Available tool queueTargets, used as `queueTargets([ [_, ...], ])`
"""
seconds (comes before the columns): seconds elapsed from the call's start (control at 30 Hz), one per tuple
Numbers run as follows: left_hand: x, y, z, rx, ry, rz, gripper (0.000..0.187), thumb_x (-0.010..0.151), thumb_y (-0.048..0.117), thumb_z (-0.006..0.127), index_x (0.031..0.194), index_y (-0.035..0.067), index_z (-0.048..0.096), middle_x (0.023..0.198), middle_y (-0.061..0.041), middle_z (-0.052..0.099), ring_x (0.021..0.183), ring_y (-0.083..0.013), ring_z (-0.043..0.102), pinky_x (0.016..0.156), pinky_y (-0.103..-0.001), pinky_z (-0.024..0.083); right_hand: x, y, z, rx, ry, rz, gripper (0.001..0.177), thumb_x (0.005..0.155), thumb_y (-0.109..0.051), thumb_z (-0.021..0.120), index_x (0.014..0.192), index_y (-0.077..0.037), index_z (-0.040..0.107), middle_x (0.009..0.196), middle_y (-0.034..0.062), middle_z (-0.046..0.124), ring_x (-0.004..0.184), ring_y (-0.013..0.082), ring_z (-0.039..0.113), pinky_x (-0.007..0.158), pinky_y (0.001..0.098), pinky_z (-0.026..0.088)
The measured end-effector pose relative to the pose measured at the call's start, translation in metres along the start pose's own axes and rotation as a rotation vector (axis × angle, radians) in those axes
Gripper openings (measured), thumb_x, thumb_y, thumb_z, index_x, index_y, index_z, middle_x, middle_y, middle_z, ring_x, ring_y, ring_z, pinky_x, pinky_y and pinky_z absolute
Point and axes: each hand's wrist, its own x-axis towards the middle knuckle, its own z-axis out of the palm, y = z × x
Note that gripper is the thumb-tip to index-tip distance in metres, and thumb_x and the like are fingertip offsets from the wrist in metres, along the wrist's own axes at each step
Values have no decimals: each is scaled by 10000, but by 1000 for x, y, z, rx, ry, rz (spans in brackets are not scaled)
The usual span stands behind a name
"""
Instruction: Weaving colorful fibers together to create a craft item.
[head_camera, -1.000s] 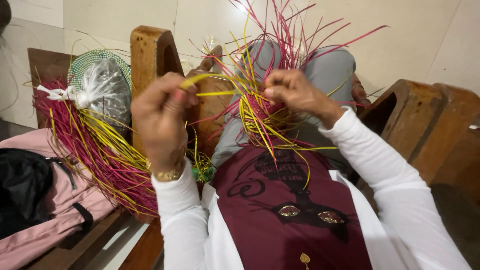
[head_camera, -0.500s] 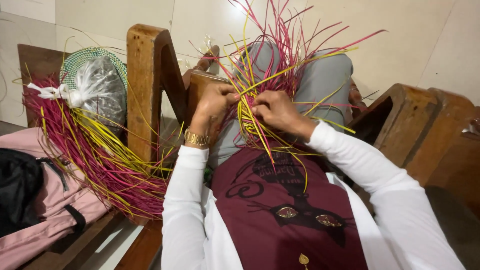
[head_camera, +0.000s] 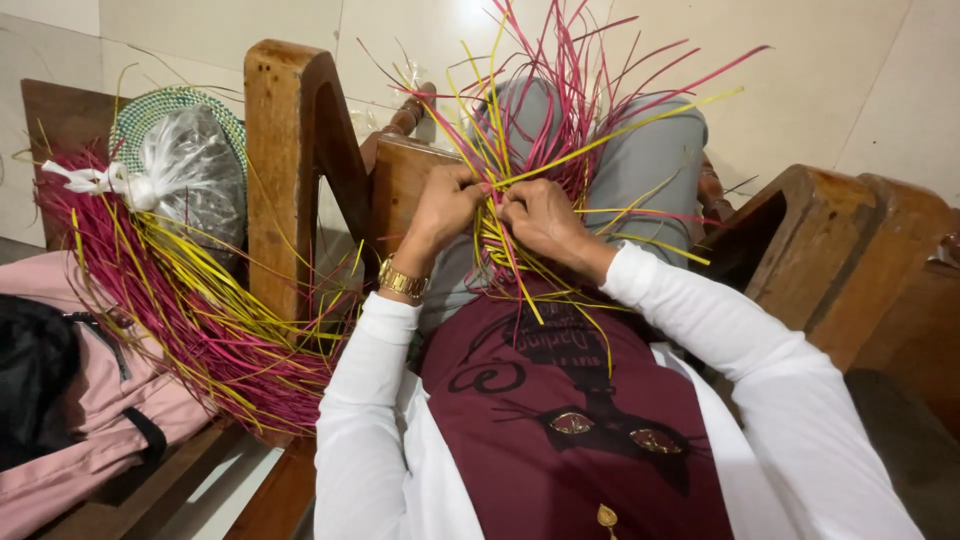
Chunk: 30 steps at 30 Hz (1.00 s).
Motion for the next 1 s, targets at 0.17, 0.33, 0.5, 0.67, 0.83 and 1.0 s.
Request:
queueTargets([
  [0.17,5,-26,0,37,19,123,59,758,85,671,745,69,725,669,-70,666,676,-132,598,603,-288,477,0,0,2,-74,-2,-80,104,780,-121,638,717,-69,702,643,161,660,683,368,666,622,440,504],
  [0.33,-17,3,5,249,145,360,87,792,56,668,719,10,682,645,-184,625,665,-349,648,581,-385,495,16,4,-13,320,-12,121,95,763,-130,641,700,-82,695,505,48,606,437,125,538,462,234,412],
  [0.5,-15,-13,14,590,280,614,156,833,157,677,686,104,666,602,-96,595,602,-304,640,533,-355,503,16,-12,-19,656,-49,205,129,793,-120,645,833,0,672,541,51,591,407,50,485,385,146,368],
  [0.67,-6,-11,10,196,143,463,86,770,110,627,707,98,685,635,-105,635,693,-283,671,597,-362,521,27,-8,-38,372,-47,-304,105,914,-139,671,909,-51,729,730,88,628,718,141,537,626,290,427],
  [0.83,-11,-8,5,244,144,410,224,841,226,630,683,75,679,631,-143,635,676,-319,664,578,-378,503,27,13,-37,-595,205,-603,90,814,-244,725,856,-182,675,860,22,581,884,266,523,723,409,380],
  [1.0,-5,3,13,110,190,250,246,805,216,624,612,67,654,573,-124,611,612,-184,604,552,-340,470,21,11,-31,-745,242,-651,143,864,-222,671,773,-142,596,741,17,504,807,238,493,766,399,352],
])
